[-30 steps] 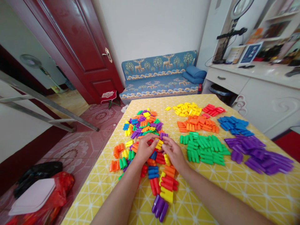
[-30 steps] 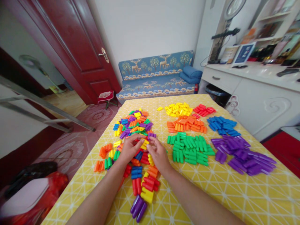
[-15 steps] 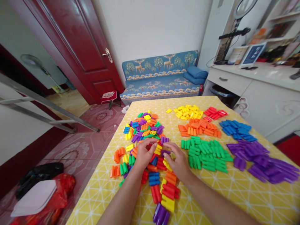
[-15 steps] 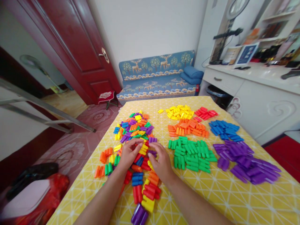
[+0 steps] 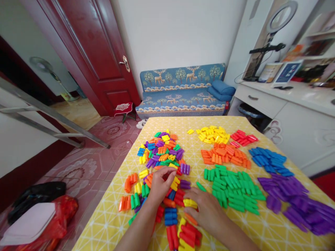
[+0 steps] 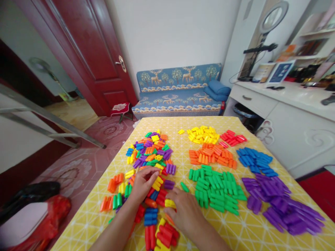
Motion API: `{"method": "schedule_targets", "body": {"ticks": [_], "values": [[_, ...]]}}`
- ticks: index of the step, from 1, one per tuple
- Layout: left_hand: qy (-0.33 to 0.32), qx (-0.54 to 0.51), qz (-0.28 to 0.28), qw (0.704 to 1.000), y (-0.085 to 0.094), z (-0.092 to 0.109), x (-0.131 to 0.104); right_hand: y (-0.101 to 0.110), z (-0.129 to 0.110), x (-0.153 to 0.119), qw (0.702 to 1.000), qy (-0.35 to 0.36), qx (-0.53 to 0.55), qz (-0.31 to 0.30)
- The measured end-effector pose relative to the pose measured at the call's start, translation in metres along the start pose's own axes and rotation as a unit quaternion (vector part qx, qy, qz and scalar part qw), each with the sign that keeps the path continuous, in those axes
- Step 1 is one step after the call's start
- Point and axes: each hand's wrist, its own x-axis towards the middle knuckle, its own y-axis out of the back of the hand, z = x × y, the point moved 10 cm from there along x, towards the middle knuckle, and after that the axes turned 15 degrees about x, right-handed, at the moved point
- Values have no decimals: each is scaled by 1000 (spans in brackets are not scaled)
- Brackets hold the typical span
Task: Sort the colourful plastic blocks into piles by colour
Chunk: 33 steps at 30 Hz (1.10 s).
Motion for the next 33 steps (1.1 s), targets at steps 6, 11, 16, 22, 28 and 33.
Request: {"method": "schedule_targets", "body": {"ticks": [6,11,16,22,28,33], "values": [[7,-1,-7,1000,-2,-3,0,62,26,42,995,-16,59,78],[7,-2,-18,1000,-4,-3,1,175,83,118,970,-58,-47,233],[10,-5,-22,1000,-4,-4,1,226,140,170,935,-144,-145,289],[14,-6,-18,1000,-3,-2,0,223,163,190,945,-150,-129,260],[13,3,-25,1000,-6,-4,1,231,121,166,927,-64,-113,352],[11,2,-24,1000,-5,-2,1,127,42,119,974,62,116,184]]}}
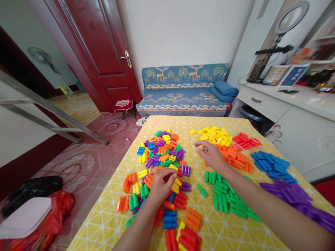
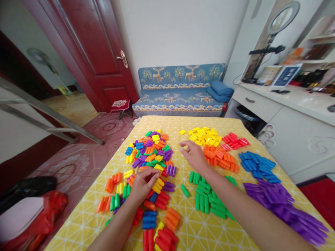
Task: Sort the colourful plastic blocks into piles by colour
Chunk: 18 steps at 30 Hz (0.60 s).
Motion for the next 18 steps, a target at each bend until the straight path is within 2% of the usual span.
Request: {"method": "schedule_targets", "body": {"ticks": [1,3,4,6,10,18], "values": [[-2,-1,1,1000,1,1,0,-26,-8,-23,998,-13,39,-50],[-9,-5,4,1000,2,4,0,-69,-17,-68,989,-47,85,-109],[-11,-7,6,1000,2,4,0,-83,-19,-87,987,-59,100,-115],[-12,-14,10,1000,2,3,-1,-97,-14,-111,986,-83,113,-88],[-23,-23,4,999,-2,3,-2,-100,1,-123,988,-94,121,-16],[-64,18,3,998,3,18,-2,-90,3,-123,988,-44,143,42]]}}
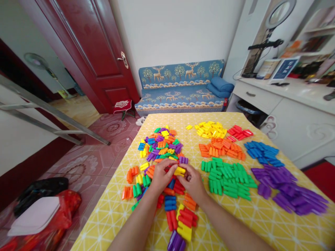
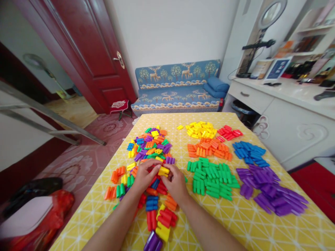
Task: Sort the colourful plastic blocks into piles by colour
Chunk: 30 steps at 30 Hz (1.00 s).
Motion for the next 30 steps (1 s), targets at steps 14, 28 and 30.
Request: {"method": "schedule_targets", "body": {"ticks": [14,28,30], "values": [[62,-98,2,993,22,5,46,5,18,4,999,-44,18,8],[-31,258,-36,965,-5,-6,68,6,17,4,998,-42,45,10],[-4,180,-29,983,0,-8,57,8,19,3,997,-46,59,20]]}}
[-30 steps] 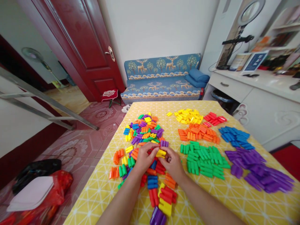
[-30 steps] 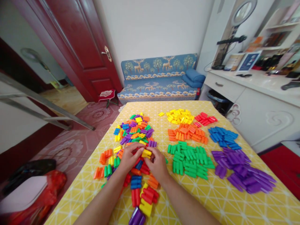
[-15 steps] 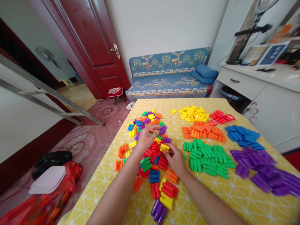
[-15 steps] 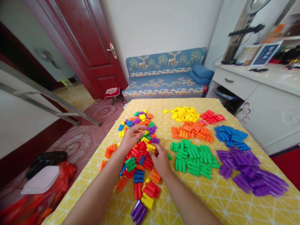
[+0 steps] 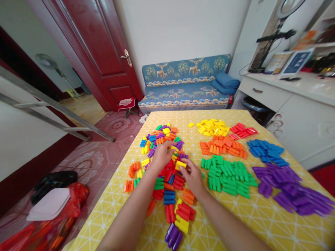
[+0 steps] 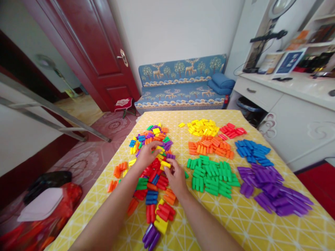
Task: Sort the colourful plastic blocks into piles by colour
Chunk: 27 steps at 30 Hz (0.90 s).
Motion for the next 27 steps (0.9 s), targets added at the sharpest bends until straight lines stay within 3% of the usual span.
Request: {"method": "schedule_targets", "body": {"ticks": [4,6,14,22,27], "values": [[37,-183,-63,980,-16,-4,-28,-1,-3,-1,1000,7,24,-4],[43,-216,-77,972,-22,-3,-38,-5,-6,-1,1000,8,17,-20],[2,-155,-63,986,-19,9,-46,-3,-6,-2,999,-7,53,-2],[32,-177,-56,982,-23,-1,-47,10,-19,-5,997,18,58,44],[37,-174,-47,983,-24,-5,-47,29,-51,33,995,81,-41,43]]}}
